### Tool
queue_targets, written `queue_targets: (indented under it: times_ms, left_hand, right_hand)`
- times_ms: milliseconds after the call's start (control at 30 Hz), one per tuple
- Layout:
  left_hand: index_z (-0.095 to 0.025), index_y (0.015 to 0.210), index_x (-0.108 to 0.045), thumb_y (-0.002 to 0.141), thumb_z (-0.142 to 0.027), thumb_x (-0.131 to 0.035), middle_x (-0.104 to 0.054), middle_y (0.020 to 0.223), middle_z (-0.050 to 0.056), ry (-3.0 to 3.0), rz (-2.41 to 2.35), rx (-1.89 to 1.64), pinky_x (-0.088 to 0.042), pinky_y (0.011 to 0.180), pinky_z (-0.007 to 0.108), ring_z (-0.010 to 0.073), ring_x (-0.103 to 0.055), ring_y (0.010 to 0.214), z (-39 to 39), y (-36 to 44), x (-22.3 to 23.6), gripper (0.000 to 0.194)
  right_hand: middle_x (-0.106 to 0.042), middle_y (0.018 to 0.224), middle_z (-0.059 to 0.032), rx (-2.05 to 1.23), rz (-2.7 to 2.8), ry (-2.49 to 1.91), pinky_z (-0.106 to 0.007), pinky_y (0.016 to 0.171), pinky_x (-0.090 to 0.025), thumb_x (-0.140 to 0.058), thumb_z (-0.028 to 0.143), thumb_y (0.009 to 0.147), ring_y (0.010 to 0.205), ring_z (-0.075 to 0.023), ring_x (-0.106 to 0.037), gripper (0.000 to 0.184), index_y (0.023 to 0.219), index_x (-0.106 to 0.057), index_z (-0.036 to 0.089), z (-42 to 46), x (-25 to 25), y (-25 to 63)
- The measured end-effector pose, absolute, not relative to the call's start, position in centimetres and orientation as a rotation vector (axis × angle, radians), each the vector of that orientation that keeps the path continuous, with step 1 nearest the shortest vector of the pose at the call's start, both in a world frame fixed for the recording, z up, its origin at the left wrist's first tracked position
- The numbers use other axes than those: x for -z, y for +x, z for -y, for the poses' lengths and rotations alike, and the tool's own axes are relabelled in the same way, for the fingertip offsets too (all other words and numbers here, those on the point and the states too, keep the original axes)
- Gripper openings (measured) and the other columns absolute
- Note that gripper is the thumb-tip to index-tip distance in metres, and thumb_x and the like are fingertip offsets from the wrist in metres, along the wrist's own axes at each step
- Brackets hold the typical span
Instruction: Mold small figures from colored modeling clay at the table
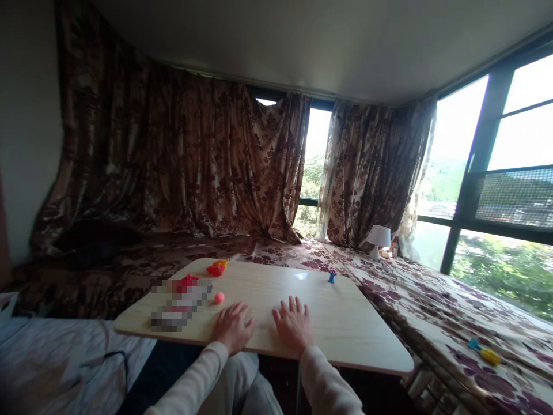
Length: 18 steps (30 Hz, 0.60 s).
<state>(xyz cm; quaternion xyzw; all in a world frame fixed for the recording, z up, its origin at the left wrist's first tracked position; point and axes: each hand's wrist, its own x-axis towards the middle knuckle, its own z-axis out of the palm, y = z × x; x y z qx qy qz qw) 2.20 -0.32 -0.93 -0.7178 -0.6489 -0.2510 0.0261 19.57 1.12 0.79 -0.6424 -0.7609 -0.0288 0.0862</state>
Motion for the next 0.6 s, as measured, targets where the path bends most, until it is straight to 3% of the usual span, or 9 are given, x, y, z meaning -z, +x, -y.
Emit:
queue_targets:
  times_ms: [100, 267, 600]
  left_hand:
    - [-0.02, 0.108, -0.059, 0.079, -0.038, -0.041, -0.057, 0.123, 0.008, -2.219, 1.992, 0.796, -0.028, 0.1, 0.037, 0.0218, -0.045, 0.116, 0.2, 2.2, 1.0, 0.039]
    - [-0.021, 0.111, -0.059, 0.08, -0.038, -0.04, -0.055, 0.126, 0.007, -2.211, 2.005, 0.772, -0.027, 0.101, 0.035, 0.0205, -0.044, 0.118, 0.1, 2.2, 1.2, 0.04]
    - [-0.021, 0.111, -0.058, 0.08, -0.037, -0.04, -0.056, 0.125, 0.008, -2.212, 1.994, 0.742, -0.028, 0.1, 0.035, 0.0207, -0.044, 0.118, 0.0, 2.1, 1.2, 0.04]
  right_hand:
    - [-0.03, 0.144, -0.0087, 0.087, 2.236, -1.873, -0.047, 0.105, -0.018, -0.025, 0.047, 0.09, 0.134, -0.0254, -0.019, 0.053, 0.134, -0.039, 0.021, 1.9, 0.8, 20.8]
    - [-0.018, 0.147, -0.0033, 0.043, 2.266, -1.802, -0.042, 0.109, -0.014, -0.025, 0.056, 0.087, 0.136, -0.0232, -0.013, 0.064, 0.139, -0.028, 0.02, 6.2, 2.2, 22.4]
    - [-0.031, 0.143, -0.0135, 0.048, 2.187, -1.894, -0.048, 0.106, -0.016, -0.024, 0.05, 0.089, 0.133, -0.0271, -0.021, 0.059, 0.135, -0.035, 0.014, -0.6, 0.1, 19.5]
